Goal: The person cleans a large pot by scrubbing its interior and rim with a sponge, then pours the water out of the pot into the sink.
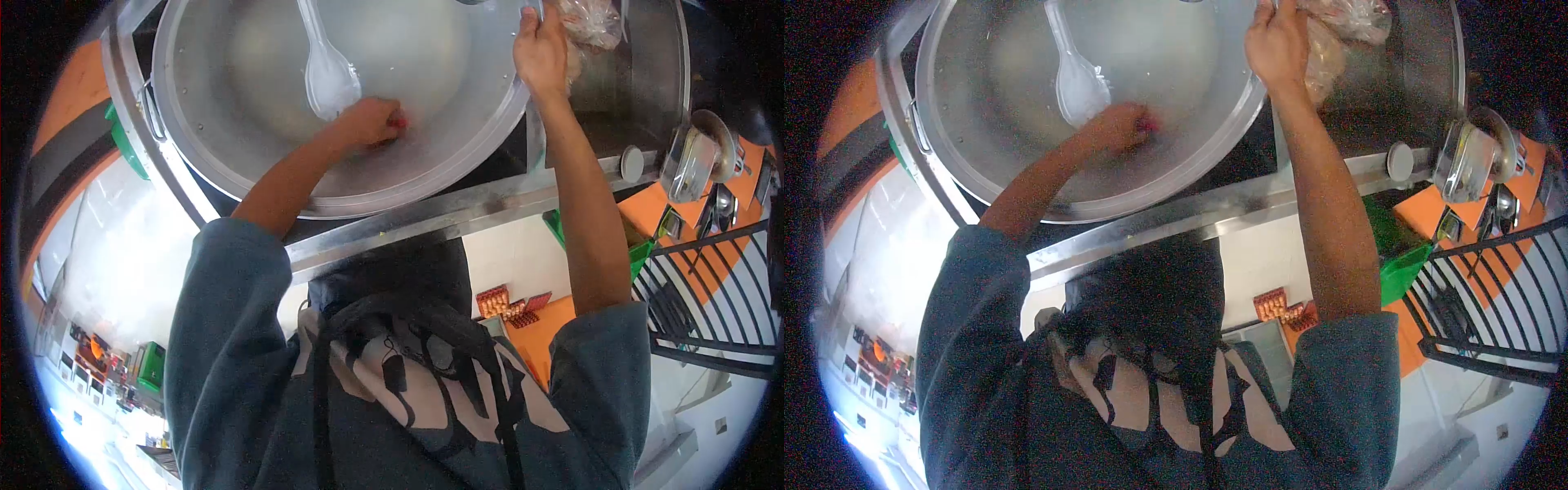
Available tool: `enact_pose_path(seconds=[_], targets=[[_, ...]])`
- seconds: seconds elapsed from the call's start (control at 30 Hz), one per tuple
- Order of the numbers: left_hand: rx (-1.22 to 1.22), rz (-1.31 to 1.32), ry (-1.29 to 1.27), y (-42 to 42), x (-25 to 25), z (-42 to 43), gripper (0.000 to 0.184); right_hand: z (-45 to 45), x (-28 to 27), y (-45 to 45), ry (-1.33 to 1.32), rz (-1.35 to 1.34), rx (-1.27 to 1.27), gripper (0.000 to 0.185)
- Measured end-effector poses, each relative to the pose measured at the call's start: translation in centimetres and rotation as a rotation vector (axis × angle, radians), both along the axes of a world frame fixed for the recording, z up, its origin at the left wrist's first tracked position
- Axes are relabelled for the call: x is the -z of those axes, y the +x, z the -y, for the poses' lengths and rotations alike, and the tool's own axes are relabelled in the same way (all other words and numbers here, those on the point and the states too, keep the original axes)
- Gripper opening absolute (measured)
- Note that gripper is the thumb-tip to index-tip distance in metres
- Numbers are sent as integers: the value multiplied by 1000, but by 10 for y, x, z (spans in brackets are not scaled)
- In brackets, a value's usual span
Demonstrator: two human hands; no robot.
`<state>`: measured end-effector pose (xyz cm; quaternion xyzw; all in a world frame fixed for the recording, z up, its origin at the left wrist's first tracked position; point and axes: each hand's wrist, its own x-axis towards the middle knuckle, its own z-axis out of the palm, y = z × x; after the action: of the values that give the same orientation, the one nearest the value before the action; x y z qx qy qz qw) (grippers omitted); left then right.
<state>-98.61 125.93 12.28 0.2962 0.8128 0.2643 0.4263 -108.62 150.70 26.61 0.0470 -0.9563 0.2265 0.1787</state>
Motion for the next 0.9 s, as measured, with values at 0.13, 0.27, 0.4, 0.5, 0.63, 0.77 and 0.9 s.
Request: enact_pose_path(seconds=[0.13,0.27,0.4,0.5,0.63,0.77,0.9], targets=[[-151,145,180,-1,-39,14,35,-3,10,2,-81,78,37,43],[-114,400,85,-4,-150,58,27,-8,16,4,-164,232,123,43],[11,297,159,27,-178,76,21,-2,10,6,-194,242,150,41],[-149,-10,561,43,-167,27,22,-8,21,4,-98,172,145,43],[-103,-102,428,22,-140,-50,23,-7,16,7,-116,190,129,43],[-98,-105,404,52,-146,6,24,-8,21,2,-139,132,74,42],[13,-139,262,57,-156,18,24,-4,17,4,-140,250,188,41]])
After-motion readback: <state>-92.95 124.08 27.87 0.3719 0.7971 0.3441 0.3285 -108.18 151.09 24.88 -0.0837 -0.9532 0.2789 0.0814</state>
